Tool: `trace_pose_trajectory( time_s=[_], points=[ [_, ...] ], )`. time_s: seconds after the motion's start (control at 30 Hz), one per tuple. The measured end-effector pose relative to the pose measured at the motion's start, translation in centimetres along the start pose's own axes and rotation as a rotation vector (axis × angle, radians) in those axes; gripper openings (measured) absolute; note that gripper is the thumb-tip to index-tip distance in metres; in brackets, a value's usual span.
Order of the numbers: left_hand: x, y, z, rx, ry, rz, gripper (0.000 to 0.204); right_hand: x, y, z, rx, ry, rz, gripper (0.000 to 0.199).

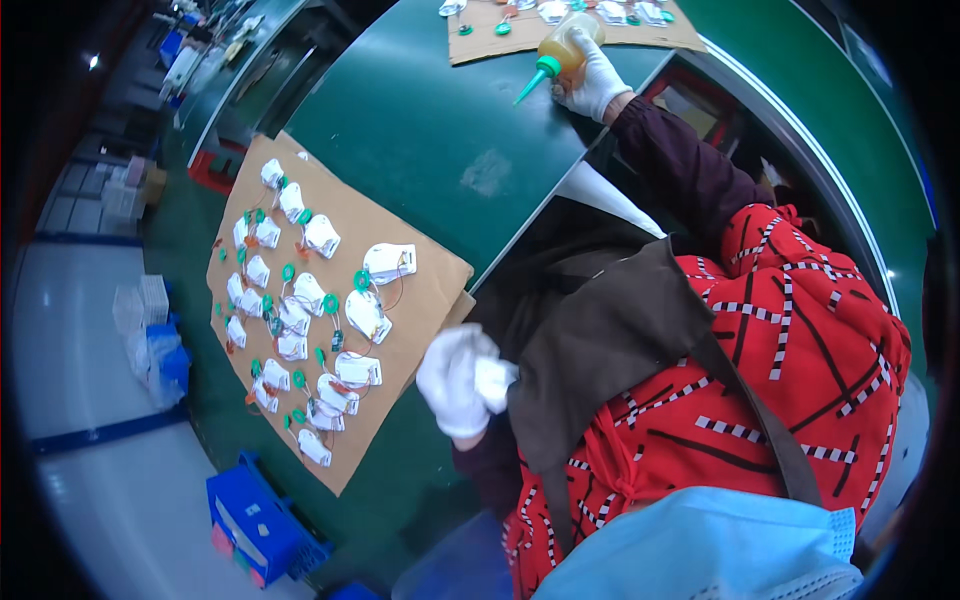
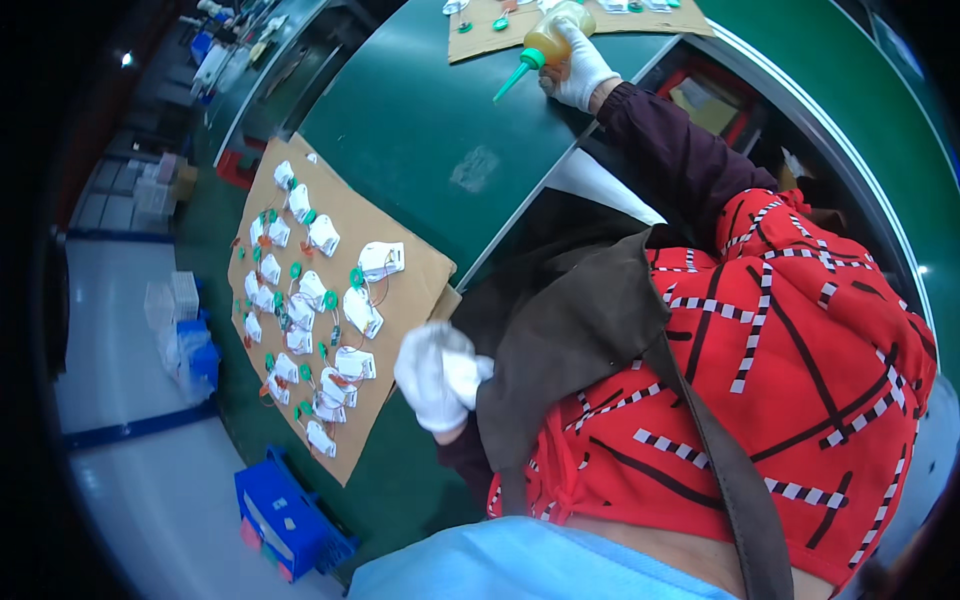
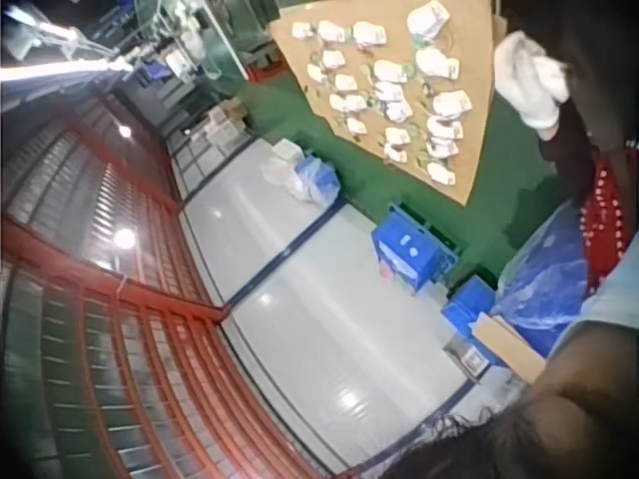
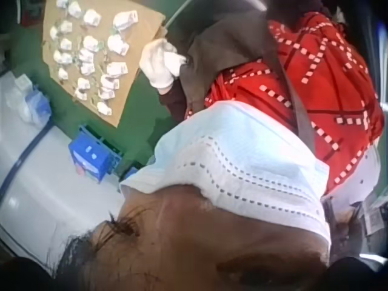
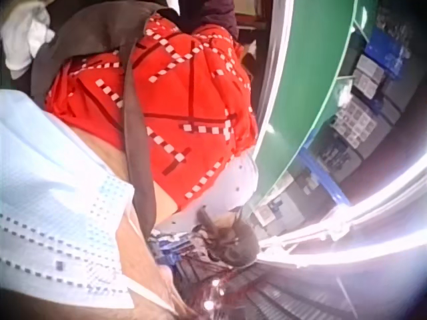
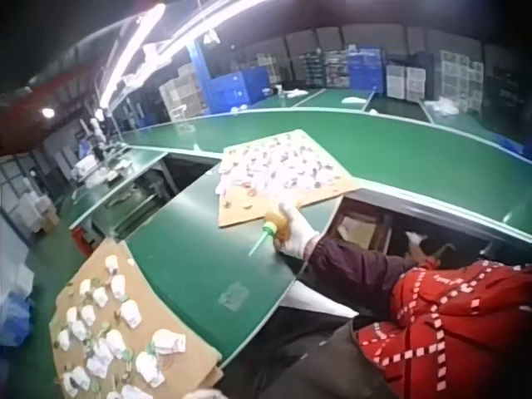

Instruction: Filling small plastic components arranged on a cardboard sheet with a liquid using a squeeze bottle.

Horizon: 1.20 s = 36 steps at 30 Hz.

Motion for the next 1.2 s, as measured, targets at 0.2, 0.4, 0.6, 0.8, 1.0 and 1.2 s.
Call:
trace_pose_trajectory(
  time_s=[0.2, 0.4, 0.6, 0.8, 1.0, 1.2],
  points=[
    [10.2, 8.5, -1.5, -0.094, -0.243, -0.239, 0.025, -1.2, -1.8, 0.4, 0.002, 0.106, 0.07, 0.053],
    [16.1, 12.8, -7.0, -0.249, -0.417, -0.033, 0.026, -3.3, -1.1, -2.3, 0.065, 0.4, 0.048, 0.048],
    [22.5, 16.8, -7.8, -0.319, -0.406, 0.061, 0.034, -6.5, -1.3, -9.9, -0.157, 0.362, 0.007, 0.048],
    [26.9, 25.5, -6.9, -0.435, -0.367, 0.15, 0.033, -18.4, -1.0, -26.4, -0.845, 0.206, 0.261, 0.048],
    [24.2, 38.9, -10.2, -0.2, 0.515, 0.362, 0.019, -21.1, 1.5, -30.1, -0.721, 0.225, 0.344, 0.047],
    [29.9, 41.0, -7.3, -0.431, 0.772, 0.215, 0.032, -19.8, 2.4, -29.0, -0.428, 0.159, 0.465, 0.042]
  ],
)
Point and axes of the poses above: each hand's wrist, its own y-axis towards the middle knuckle, its own x-axis out of the palm, z = x × y, the point moved 2 cm from there along y, towards the middle knuckle, and after that the axes turned 9 degrees about z, right-handed, at the moved point
